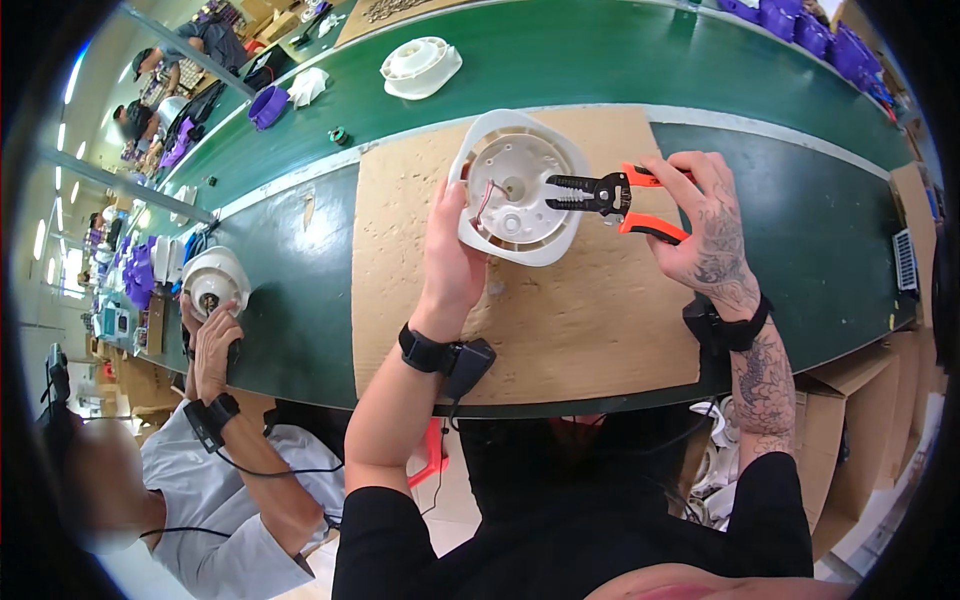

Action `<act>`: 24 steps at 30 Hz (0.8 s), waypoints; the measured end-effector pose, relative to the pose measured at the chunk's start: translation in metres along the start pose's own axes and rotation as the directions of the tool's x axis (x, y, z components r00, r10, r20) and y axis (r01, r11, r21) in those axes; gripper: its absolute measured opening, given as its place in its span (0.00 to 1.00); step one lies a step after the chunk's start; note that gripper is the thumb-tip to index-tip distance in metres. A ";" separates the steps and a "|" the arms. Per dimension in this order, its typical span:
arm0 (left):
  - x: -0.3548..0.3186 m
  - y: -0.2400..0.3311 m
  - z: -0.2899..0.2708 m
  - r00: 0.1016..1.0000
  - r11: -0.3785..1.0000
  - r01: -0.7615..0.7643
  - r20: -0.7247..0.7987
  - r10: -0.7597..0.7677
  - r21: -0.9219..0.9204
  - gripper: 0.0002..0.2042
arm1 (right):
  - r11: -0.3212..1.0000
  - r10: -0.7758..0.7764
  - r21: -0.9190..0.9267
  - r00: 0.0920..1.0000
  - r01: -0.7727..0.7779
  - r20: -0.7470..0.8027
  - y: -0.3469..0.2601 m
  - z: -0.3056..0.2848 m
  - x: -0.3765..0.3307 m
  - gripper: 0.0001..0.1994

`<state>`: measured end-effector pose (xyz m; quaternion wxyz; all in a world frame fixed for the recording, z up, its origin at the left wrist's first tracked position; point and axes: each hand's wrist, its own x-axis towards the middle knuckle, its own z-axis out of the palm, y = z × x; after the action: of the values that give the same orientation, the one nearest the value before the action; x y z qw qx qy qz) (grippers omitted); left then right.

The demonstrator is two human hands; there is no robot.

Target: The person uses pliers to remove metal components from the center of white plastic light fixture housings. They handle each housing one at a time, rotate it to access the interior, and place the processed units into a cardboard box. A coworker performs a similar task at an adjacent station.

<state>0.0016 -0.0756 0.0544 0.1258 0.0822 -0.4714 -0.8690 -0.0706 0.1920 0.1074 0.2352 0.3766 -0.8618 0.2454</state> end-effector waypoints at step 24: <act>-0.012 -0.011 0.017 0.999 0.939 0.051 -0.016 -0.048 0.340 0.25 | 0.035 0.445 0.706 0.644 -0.707 0.622 -0.002 0.023 -0.013 0.26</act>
<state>0.0070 -0.0523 0.0548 0.0894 0.1177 -0.6118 -0.7771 -0.0666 0.1842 0.0829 -0.2448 0.0789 -0.6537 0.7117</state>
